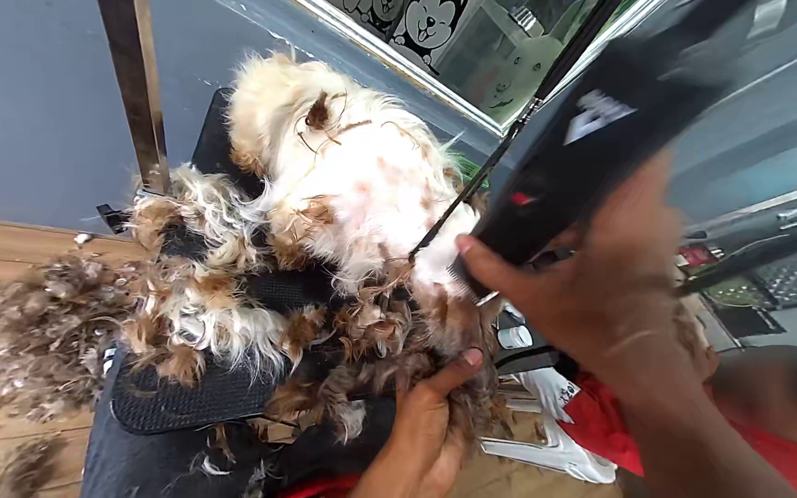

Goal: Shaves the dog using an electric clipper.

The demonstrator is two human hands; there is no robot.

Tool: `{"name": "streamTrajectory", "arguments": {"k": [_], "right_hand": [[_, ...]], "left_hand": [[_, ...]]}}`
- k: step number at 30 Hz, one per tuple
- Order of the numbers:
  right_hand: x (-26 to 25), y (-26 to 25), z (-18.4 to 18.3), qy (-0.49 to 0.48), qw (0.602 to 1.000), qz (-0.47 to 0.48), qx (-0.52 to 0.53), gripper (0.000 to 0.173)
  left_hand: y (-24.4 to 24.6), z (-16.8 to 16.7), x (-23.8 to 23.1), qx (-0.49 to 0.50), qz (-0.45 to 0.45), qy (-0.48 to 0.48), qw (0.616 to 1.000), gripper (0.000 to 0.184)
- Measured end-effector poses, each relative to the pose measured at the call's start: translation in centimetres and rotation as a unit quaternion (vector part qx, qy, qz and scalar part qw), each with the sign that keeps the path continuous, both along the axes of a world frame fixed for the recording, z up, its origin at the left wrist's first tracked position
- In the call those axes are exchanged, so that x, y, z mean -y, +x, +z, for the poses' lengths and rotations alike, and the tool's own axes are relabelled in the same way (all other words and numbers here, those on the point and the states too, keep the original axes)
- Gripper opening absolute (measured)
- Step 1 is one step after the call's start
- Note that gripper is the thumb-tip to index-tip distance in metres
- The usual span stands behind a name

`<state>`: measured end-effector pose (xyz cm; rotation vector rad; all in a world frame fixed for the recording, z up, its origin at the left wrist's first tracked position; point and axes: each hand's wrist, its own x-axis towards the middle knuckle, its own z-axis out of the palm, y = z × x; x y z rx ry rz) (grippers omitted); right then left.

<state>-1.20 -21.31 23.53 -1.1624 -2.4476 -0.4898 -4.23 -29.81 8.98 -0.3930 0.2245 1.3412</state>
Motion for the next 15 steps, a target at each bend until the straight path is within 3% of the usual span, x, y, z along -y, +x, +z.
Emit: {"name": "streamTrajectory", "arguments": {"k": [4, 7, 10, 12, 15], "right_hand": [[0.4, -0.8, -3.5, -0.082, 0.995, 0.032, 0.056, 0.07], [-0.3, -0.9, -3.8, -0.159, 0.986, 0.036, 0.024, 0.076], [-1.3, -1.1, -2.0, -0.103, 0.993, 0.06, -0.023, 0.081], [-1.5, -1.5, -1.0, -0.048, 0.997, 0.064, 0.008, 0.082], [-0.6, -2.6, -2.0, -0.047, 0.989, 0.091, 0.104, 0.06]], "left_hand": [[0.2, -0.3, -0.1, -0.001, 0.021, 0.007, 1.0, 0.029], [0.4, -0.5, 0.0, 0.008, 0.028, 0.014, 0.999, 0.035], [0.3, -0.9, 0.0, 0.005, 0.019, 0.015, 1.0, 0.039], [0.2, -1.0, 0.1, 0.004, 0.017, 0.015, 1.0, 0.04], [0.1, -1.0, 0.0, 0.006, 0.016, 0.018, 1.0, 0.04]]}}
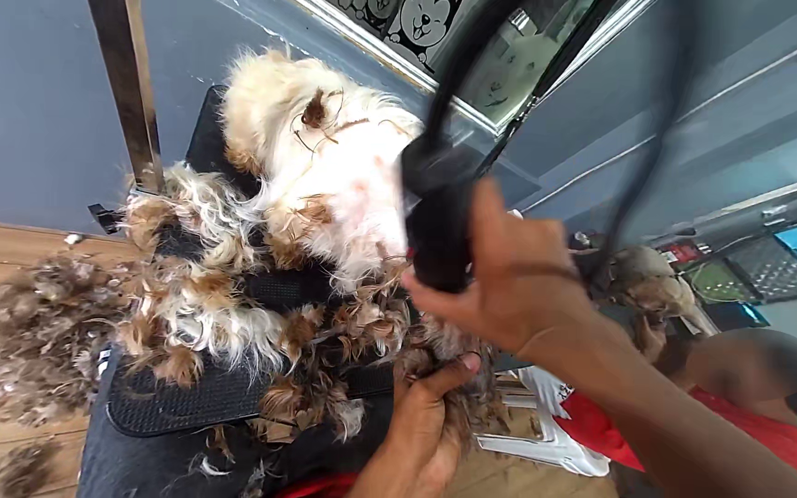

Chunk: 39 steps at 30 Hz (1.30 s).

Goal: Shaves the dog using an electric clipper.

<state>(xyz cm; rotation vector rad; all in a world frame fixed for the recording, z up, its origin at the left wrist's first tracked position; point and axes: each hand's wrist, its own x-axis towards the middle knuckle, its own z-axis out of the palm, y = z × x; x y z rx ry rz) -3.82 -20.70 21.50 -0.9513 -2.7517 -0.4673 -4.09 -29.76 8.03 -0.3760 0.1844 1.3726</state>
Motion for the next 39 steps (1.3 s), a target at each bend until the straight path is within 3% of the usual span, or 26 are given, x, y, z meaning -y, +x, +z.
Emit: {"name": "streamTrajectory", "arguments": {"k": [2, 6, 11, 18, 20, 23, 27, 31, 34, 39], "right_hand": [[0.2, -0.3, -1.2, -0.054, 0.996, 0.021, 0.073, 0.051], [-0.6, -0.5, -0.6, -0.157, 0.988, -0.001, -0.002, 0.074], [0.2, 0.6, 1.2, -0.006, 0.998, -0.033, -0.056, 0.078], [3.3, 2.9, -5.3, -0.134, 0.98, -0.091, -0.118, 0.068], [3.6, 3.2, -4.4, -0.178, 0.959, -0.105, -0.192, 0.076], [3.2, 4.0, -1.8, -0.123, 0.947, -0.061, -0.291, 0.084], [3.8, 5.1, -2.9, -0.022, 0.963, -0.106, -0.246, 0.087], [5.5, 5.3, -6.1, -0.148, 0.949, -0.076, -0.267, 0.07], [5.6, 5.5, -4.5, -0.227, 0.9, -0.06, -0.367, 0.066], [4.8, 6.6, -2.2, -0.117, 0.921, -0.115, -0.354, 0.08]], "left_hand": [[0.2, -0.1, 0.0, 0.004, -0.001, 0.003, 1.0, 0.037], [0.1, -0.2, 0.2, 0.011, 0.004, 0.004, 1.0, 0.04], [-0.3, 0.0, 0.5, -0.004, 0.01, -0.007, 1.0, 0.042], [0.5, 0.4, 2.1, -0.004, 0.02, -0.033, 0.999, 0.023], [0.1, 0.6, 2.1, -0.025, 0.012, -0.024, 0.999, 0.021], [0.0, 0.3, 1.7, -0.078, 0.039, -0.002, 0.996, 0.033], [0.0, -0.1, 1.7, -0.135, 0.057, 0.008, 0.989, 0.04], [1.4, -2.1, 2.1, -0.182, 0.107, 0.011, 0.977, 0.037], [0.8, -2.1, 2.1, -0.226, 0.125, 0.041, 0.965, 0.028], [0.3, -2.5, 2.2, -0.27, 0.11, 0.07, 0.954, 0.045]]}}
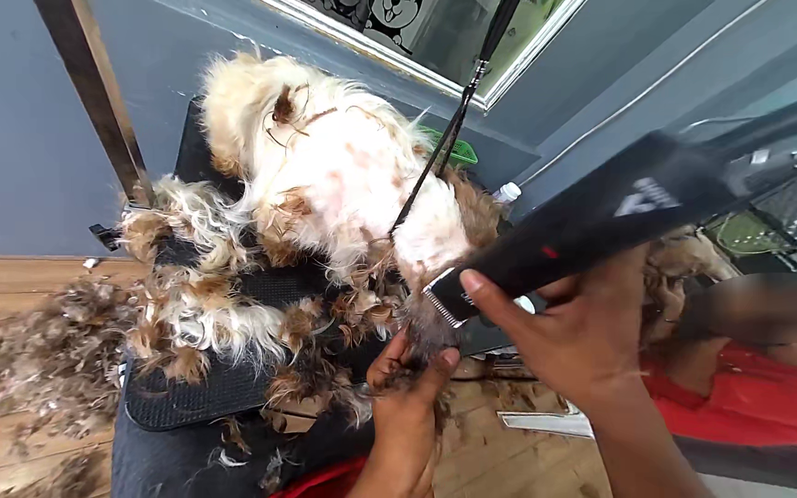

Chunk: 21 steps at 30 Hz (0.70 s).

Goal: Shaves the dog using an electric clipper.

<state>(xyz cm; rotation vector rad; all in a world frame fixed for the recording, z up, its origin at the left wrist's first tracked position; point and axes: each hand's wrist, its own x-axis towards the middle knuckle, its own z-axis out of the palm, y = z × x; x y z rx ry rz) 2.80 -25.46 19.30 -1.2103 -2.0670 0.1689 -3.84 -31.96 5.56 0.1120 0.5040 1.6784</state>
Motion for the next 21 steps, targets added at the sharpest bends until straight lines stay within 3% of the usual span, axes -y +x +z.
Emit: {"name": "streamTrajectory", "arguments": {"k": [2, 4, 7, 10, 14, 17, 19, 21], "right_hand": [[0.6, 0.2, -1.5, -0.022, 0.999, -0.007, 0.046, 0.082], [1.3, 0.4, -3.3, -0.072, 0.996, 0.029, 0.032, 0.072], [1.9, 1.5, -3.8, -0.183, 0.971, 0.112, -0.107, 0.064], [2.3, 3.8, -3.3, -0.218, 0.933, 0.131, -0.253, 0.06], [2.7, 6.9, -4.0, -0.224, 0.83, 0.073, -0.505, 0.064], [2.6, 7.9, -4.4, -0.187, 0.762, 0.026, -0.619, 0.056], [2.3, 7.8, -4.1, -0.148, 0.743, 0.02, -0.653, 0.054], [1.9, 7.9, -3.5, -0.105, 0.756, 0.041, -0.645, 0.049]], "left_hand": [[-0.1, -0.5, 0.3, -0.028, -0.004, 0.003, 1.0, 0.043], [-0.5, -1.6, 1.0, -0.071, -0.007, 0.008, 0.997, 0.037], [-3.2, -4.3, 2.1, -0.222, -0.019, 0.056, 0.973, 0.042], [-8.9, -5.5, 1.1, -0.385, -0.065, 0.114, 0.913, 0.056], [-12.3, -1.6, -3.1, -0.349, -0.149, 0.037, 0.924, 0.051], [-10.7, 1.4, -6.2, -0.401, -0.233, -0.009, 0.886, 0.053], [-9.3, 2.8, -7.9, -0.403, -0.251, -0.017, 0.88, 0.044], [-8.5, 4.2, -8.8, -0.379, -0.242, -0.022, 0.893, 0.032]]}}
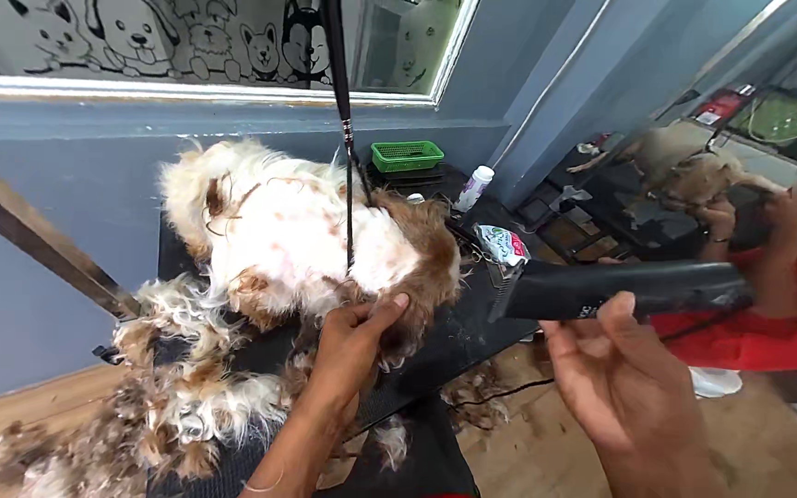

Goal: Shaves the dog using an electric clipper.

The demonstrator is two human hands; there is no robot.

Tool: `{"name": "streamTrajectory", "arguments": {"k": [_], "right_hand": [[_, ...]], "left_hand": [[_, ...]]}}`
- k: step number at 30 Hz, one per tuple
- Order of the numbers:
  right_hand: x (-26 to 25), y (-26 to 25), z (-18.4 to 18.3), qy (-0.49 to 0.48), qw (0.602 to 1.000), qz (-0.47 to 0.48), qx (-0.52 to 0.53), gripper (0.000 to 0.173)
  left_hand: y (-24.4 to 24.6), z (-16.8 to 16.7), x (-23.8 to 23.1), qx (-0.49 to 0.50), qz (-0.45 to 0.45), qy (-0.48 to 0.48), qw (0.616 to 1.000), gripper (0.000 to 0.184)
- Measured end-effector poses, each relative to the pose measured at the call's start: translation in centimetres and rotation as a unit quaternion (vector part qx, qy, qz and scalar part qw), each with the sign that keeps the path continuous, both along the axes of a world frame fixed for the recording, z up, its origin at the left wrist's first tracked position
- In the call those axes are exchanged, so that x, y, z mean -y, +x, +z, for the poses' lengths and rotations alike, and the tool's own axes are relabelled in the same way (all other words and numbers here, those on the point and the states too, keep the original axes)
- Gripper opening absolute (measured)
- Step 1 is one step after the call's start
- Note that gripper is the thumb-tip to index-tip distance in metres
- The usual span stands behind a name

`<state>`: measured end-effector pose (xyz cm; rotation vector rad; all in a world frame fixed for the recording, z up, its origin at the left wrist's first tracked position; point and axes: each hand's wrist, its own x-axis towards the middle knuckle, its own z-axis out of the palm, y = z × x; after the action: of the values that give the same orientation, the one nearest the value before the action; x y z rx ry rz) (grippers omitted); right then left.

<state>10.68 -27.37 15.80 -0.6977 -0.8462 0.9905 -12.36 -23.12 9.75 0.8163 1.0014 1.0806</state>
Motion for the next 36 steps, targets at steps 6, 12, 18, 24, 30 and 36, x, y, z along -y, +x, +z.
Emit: {"name": "streamTrajectory", "arguments": {"k": [6, 12, 18, 24, 30, 36], "right_hand": [[-2.9, -0.9, 4.1, 0.198, 0.915, 0.038, 0.35, 0.062], [-5.4, -4.0, 3.7, 0.26, 0.801, 0.068, 0.535, 0.054], [-3.8, -2.7, -0.1, 0.199, 0.833, 0.175, 0.486, 0.056], [-2.6, 0.1, -0.6, 0.163, 0.862, 0.194, 0.439, 0.058], [-3.1, -2.6, 0.5, 0.284, 0.863, 0.064, 0.413, 0.067], [-1.7, -1.2, -4.3, 0.21, 0.86, 0.173, 0.432, 0.06]], "left_hand": [[-0.4, 1.1, -0.4, -0.007, 0.039, 0.04, 0.998, 0.022], [-0.7, 0.9, 0.1, 0.023, 0.063, 0.049, 0.997, 0.026], [-1.1, 0.5, 0.9, 0.033, 0.072, 0.052, 0.996, 0.021], [-1.6, 0.7, 1.0, 0.001, 0.054, 0.07, 0.996, 0.018], [-1.8, 0.4, 1.4, -0.015, 0.043, 0.09, 0.995, 0.018], [-2.6, 0.2, 1.6, -0.088, 0.06, 0.135, 0.985, 0.014]]}}
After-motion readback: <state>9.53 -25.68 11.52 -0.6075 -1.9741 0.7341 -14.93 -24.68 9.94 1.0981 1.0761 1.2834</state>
